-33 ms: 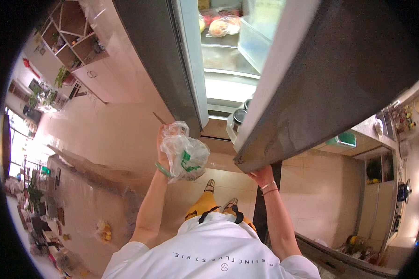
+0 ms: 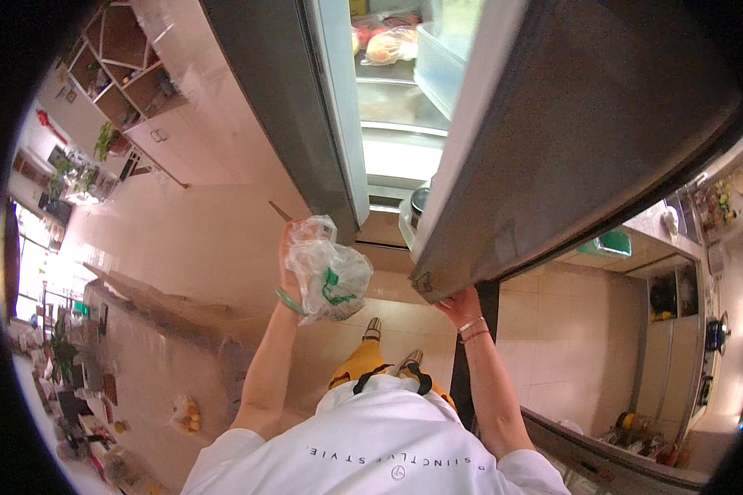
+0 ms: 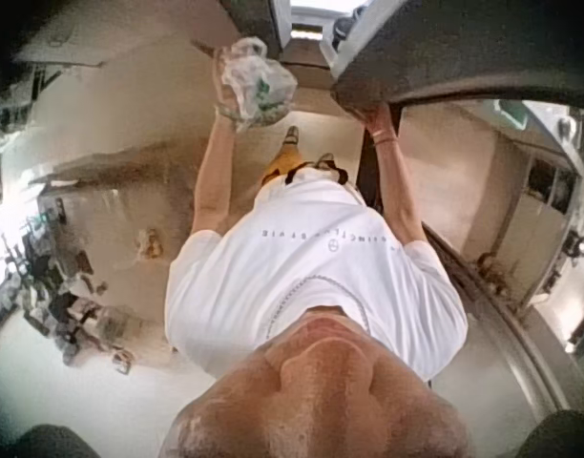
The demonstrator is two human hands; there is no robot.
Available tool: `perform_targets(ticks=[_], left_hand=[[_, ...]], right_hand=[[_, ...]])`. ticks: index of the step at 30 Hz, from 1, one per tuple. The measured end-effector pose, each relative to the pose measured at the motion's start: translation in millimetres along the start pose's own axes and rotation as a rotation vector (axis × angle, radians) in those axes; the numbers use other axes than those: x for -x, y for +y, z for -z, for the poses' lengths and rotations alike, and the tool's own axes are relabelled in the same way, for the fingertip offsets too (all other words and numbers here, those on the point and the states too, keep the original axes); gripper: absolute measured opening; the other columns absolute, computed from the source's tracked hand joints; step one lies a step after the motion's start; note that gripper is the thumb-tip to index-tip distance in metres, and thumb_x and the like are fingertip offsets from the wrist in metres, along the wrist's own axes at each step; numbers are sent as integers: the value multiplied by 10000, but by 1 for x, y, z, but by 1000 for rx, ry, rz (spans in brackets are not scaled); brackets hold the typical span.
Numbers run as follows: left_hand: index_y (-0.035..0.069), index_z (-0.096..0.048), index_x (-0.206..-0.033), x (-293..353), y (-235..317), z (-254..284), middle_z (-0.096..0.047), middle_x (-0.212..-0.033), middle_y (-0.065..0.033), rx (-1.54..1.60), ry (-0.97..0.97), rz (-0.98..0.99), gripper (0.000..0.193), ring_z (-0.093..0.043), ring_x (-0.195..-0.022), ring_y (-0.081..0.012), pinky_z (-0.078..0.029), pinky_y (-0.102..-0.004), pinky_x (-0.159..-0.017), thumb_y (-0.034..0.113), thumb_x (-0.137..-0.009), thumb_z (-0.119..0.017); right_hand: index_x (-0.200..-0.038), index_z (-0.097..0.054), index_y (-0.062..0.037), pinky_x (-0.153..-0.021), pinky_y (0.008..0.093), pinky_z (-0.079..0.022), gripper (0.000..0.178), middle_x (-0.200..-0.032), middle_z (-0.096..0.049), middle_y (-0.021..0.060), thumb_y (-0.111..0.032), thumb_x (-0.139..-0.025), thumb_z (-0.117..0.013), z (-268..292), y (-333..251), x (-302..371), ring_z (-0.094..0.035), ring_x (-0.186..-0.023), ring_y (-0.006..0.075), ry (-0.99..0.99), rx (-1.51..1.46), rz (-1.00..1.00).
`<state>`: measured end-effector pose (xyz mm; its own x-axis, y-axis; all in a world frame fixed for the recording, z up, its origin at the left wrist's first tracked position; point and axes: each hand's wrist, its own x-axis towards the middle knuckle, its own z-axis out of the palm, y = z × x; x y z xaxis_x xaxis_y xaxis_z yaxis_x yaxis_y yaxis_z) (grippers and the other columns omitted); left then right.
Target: The person retrieves a plate from a cabinet, then opens the refrigerator to take out a bag of frozen dumplings. They place the dumplings into a wok on the stove and crack an egg into the same wok.
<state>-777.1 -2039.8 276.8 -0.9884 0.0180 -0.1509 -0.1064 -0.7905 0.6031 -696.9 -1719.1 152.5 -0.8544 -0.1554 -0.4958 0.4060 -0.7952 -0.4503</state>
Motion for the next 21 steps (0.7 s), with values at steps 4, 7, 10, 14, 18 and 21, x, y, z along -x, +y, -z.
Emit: perform_targets(ticks=[4,7,10,14,18,21], left_hand=[[119,-537,-995,-28,-7,-6,-596,-928,-35,70,-43,71,145,-600,-815,-184,-540,-334,-689,241,-925,-502],[132,-599,-943,-53,-3,-12,-625,-939,-48,385,-104,394,222,-617,-854,-224,-541,-372,-713,330,-921,-501],[126,-598,-968,-50,3,-48,-622,-953,-56,280,-18,279,254,-615,-858,-234,-541,-391,-717,351,-918,-492],[120,-572,-1018,-83,2,-32,-611,-957,-52,177,-139,323,276,-607,-858,-223,-531,-388,-737,357,-927,-464],[107,-549,-1047,-115,-8,-18,-596,-958,-49,144,-55,378,285,-595,-862,-205,-519,-354,-754,347,-938,-441],[89,-511,-1083,-115,4,-20,-574,-988,-42,43,-205,359,232,-583,-878,-183,-510,-320,-765,262,-935,-466]], right_hand=[[-1187,-504,-71,-820,423,-500,438,-1096,-564,104,-398,-896,-504,-29,13,-56,-576,-975,291,73,-175,-52],[-1085,-545,-75,-787,423,-506,328,-1008,-578,79,-333,-884,-516,-20,22,-95,-572,-910,278,51,-135,39],[-1228,-483,-67,-937,445,-441,383,-1243,-504,112,-296,-922,-451,-13,39,-138,-495,-1131,306,-59,-251,104],[-1116,-526,-69,-876,442,-467,287,-1117,-543,99,-182,-854,-493,-63,46,-155,-527,-1043,294,-38,-368,170],[-953,-538,-53,-766,445,-494,182,-895,-569,73,-115,-789,-486,-93,38,-172,-562,-881,275,78,-442,205],[-917,-524,-50,-769,449,-493,160,-882,-563,77,-108,-774,-482,-97,35,-191,-565,-867,275,12,-487,216]])
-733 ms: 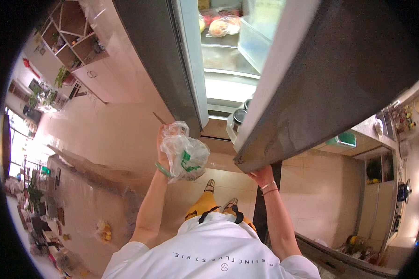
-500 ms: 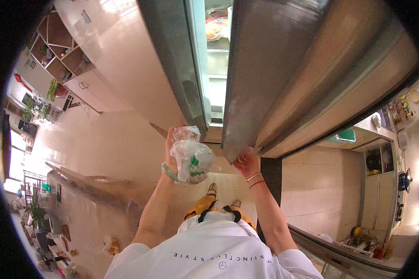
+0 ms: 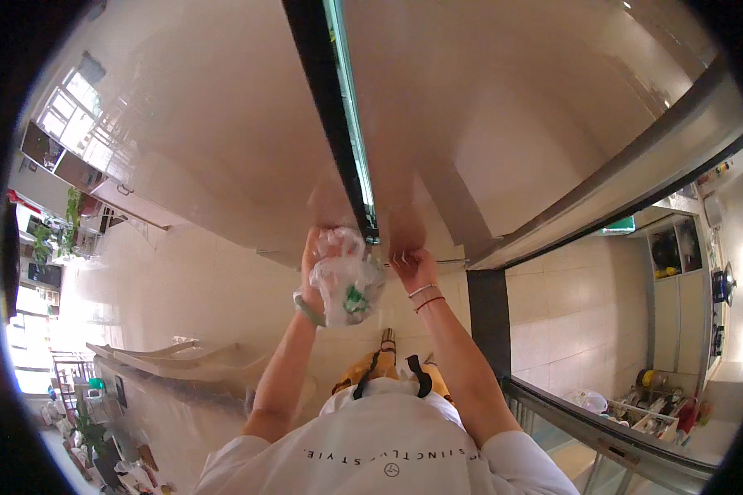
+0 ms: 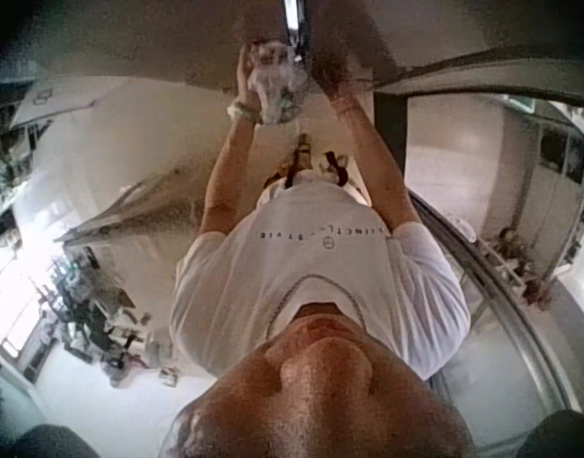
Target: The person retrieves a plate from a cabinet, then opens the refrigerator to take out a bag of frozen dumplings. They place the dumplings into a wok on the stove and crack an egg into the same wok.
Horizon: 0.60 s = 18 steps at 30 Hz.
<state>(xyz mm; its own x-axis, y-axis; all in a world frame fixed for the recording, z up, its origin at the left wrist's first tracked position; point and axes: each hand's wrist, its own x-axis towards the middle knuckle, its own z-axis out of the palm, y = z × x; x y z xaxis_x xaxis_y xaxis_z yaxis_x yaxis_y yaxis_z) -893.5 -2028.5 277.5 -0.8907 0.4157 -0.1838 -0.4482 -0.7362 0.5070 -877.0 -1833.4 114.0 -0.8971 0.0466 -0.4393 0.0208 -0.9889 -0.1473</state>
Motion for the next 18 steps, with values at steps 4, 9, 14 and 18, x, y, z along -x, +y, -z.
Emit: perform_targets(ticks=[4,9,14,18], left_hand=[[90,-445,-1140,7,6,-4,-535,-1037,-29,-457,-100,-79,254,-555,-913,-163,-493,-286,-772,96,-899,-525],[124,-461,-1131,2,2,-3,-539,-1011,-20,-282,-38,-70,250,-544,-918,-148,-489,-291,-766,262,-932,-522],[139,-500,-1107,-5,2,-13,-555,-968,-3,117,85,196,442,-546,-886,-139,-489,-301,-759,534,-922,-424],[129,-502,-1110,-13,-11,-1,-554,-975,-1,-34,164,24,449,-548,-883,-144,-482,-292,-768,530,-931,-410]], right_hand=[[-855,-514,-54,-755,446,-499,111,-869,-561,83,-92,-761,-468,1,1,-21,-576,-823,271,120,92,43],[-828,-503,-50,-742,443,-505,104,-864,-568,90,-66,-742,-448,-8,8,-29,-581,-820,274,124,49,32],[-842,-504,-36,-776,447,-500,130,-884,-560,98,-54,-726,-448,-10,4,-46,-570,-862,285,48,-48,74],[-858,-512,-33,-785,445,-492,153,-914,-549,93,-45,-719,-450,-37,10,-32,-563,-894,294,110,-41,113]])
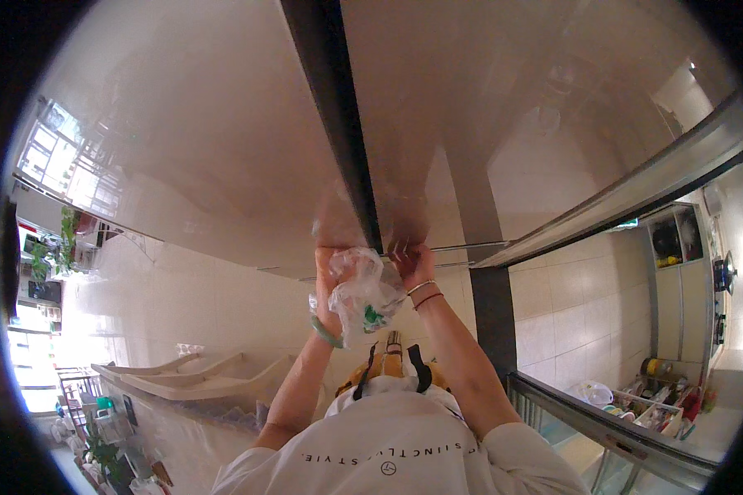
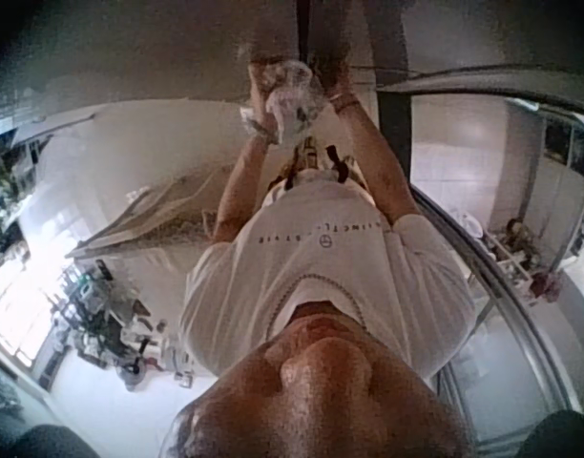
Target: The person retrieves a plate from a cabinet, then opens the refrigerator to take out a bag of frozen dumplings. They place the dumplings into a wok on the stove and crack an egg into the same wok.
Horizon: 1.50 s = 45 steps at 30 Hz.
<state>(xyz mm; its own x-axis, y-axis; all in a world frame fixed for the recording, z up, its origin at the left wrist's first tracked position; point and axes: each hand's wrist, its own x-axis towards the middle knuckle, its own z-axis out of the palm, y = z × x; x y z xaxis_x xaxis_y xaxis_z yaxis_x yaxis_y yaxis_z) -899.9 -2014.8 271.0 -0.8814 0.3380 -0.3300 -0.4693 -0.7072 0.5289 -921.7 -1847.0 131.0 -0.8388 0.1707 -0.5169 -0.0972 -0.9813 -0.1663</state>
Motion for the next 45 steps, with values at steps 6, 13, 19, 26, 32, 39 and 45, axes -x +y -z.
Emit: perform_targets(ticks=[6,13,19,26,32,39,45], left_hand=[[128,-501,-1126,-6,3,-18,-551,-1006,-3,-51,-30,-11,470,-547,-891,-145,-484,-295,-765,544,-928,-404],[131,-500,-1157,-20,3,0,-567,-1036,-15,-38,-56,2,508,-564,-905,-153,-503,-289,-721,567,-903,-437],[101,-448,-1176,-2,-1,-9,-530,-1127,-41,-400,-227,-248,343,-545,-995,-179,-494,-308,-816,201,-872,-573],[102,-458,-1211,16,-40,-53,-509,-1172,-50,-392,-176,-153,362,-507,-1083,-204,-463,-336,-883,189,-877,-567],[132,-455,-1262,7,-124,-94,-472,-1250,-60,-118,-395,-79,414,-445,-1181,-241,-406,-383,-972,211,-874,-575],[116,-456,-1278,2,-262,-214,-495,-1246,-23,37,-655,-99,445,-478,-1136,-196,-416,-354,-962,395,-935,-401],[139,-509,-1217,4,-374,-305,-555,-1094,-47,236,-482,364,449,-531,-1029,-191,-458,-361,-874,469,-926,-418]], right_hand=[[-891,-511,-51,-809,466,-480,188,-913,-547,82,-51,-709,-462,6,-9,-3,-565,-903,296,11,90,-11],[-786,-489,-66,-829,476,-471,100,-841,-545,90,-37,-691,-475,-8,-4,6,-569,-838,296,67,121,-5],[-693,-450,-94,-665,384,-502,84,-700,-487,80,-19,-676,-482,5,-3,-6,-558,-722,241,12,168,31],[-964,-565,-80,-934,442,-428,175,-1082,-580,93,-213,-851,-556,68,-65,-21,-545,-1016,259,-105,637,12],[-1329,-434,-46,-1113,406,-241,527,-1400,-408,118,-413,-974,-304,-9,-159,138,-339,-1323,277,-199,-39,221],[-1326,-433,-34,-1096,401,-266,535,-1392,-417,118,-414,-974,-297,-11,-293,216,-374,-1295,278,-283,-106,527],[-1298,-455,-42,-1060,437,-298,542,-1346,-465,134,-448,-963,-327,7,-413,258,-416,-1256,290,-302,-265,687]])
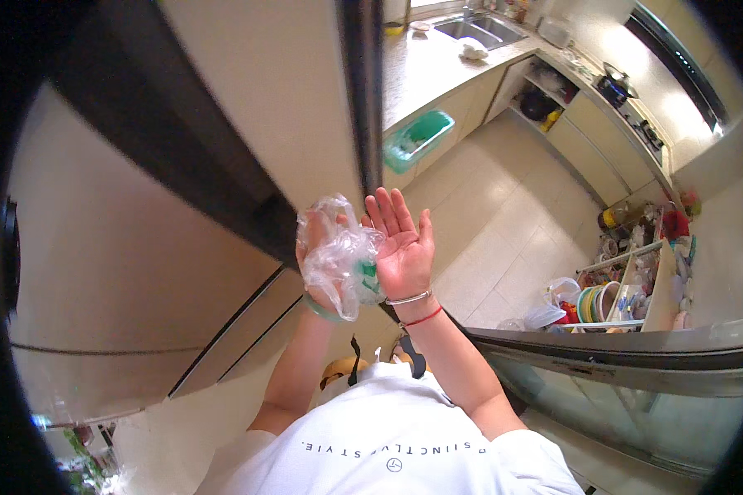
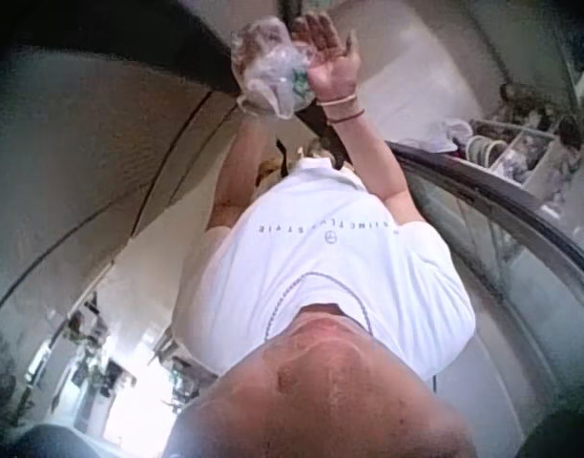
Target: The person retrieves a plate from a cabinet, then opens the refrigerator to take out a bag of frozen dumplings. They place the dumplings into a wok on the stove and crack an egg into the same wok.
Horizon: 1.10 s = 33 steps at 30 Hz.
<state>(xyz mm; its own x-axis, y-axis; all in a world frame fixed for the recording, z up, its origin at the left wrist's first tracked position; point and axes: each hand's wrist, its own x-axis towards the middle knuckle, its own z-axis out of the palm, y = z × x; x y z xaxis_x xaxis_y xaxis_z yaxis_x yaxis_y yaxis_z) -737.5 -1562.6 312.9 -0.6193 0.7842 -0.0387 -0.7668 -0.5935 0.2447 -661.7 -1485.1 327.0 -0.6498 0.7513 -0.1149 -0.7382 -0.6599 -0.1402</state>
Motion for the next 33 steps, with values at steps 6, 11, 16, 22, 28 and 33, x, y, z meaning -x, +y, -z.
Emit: perform_targets(ticks=[6,11,16,22,28,33], left_hand=[[146,-614,-1066,-78,-93,-65,-650,-928,-19,102,-72,351,516,-613,-882,-184,-488,-366,-829,600,-860,-479],[127,-536,-1197,-150,-160,-93,-579,-1109,-58,10,-62,376,679,-546,-1005,-214,-438,-380,-894,684,-819,-450],[51,-466,-1268,-231,-221,-133,-514,-1144,-43,-32,-42,363,845,-503,-1028,-216,-399,-365,-935,745,-787,-426],[94,-450,-1297,-339,-266,-150,-502,-1149,-39,41,-122,342,807,-492,-1046,-210,-396,-381,-940,720,-786,-470],[57,-364,-1366,-460,-282,-177,-441,-1252,-86,-50,-177,166,880,-428,-1163,-248,-329,-415,-1023,729,-801,-422],[28,-458,-1285,-567,-294,-158,-473,-1225,-91,-57,-80,45,846,-447,-1140,-256,-333,-417,-1017,723,-805,-422]], right_hand=[[-1287,-445,-62,-1069,459,-289,614,-1332,-448,125,-536,-897,-459,-9,-101,-40,-394,-1251,272,-67,62,199],[-1310,-404,-69,-1062,471,-301,649,-1330,-428,125,-555,-886,-466,-4,-177,-103,-410,-1218,273,-107,-51,282],[-1344,-373,-74,-1075,490,-275,693,-1394,-401,106,-608,-904,-332,-5,-247,-184,-342,-1302,282,-167,-60,381],[-1318,-421,-65,-1082,488,-263,686,-1370,-439,112,-605,-912,-305,-14,-298,-293,-355,-1293,283,-189,7,394],[-1273,-478,-77,-1067,482,-282,687,-1341,-474,112,-628,-900,-306,-35,-328,-430,-384,-1272,287,-262,-30,296],[-1271,-484,-73,-1039,489,-300,714,-1349,-465,114,-645,-897,-279,-27,-340,-547,-396,-1262,289,-270,-12,187]])
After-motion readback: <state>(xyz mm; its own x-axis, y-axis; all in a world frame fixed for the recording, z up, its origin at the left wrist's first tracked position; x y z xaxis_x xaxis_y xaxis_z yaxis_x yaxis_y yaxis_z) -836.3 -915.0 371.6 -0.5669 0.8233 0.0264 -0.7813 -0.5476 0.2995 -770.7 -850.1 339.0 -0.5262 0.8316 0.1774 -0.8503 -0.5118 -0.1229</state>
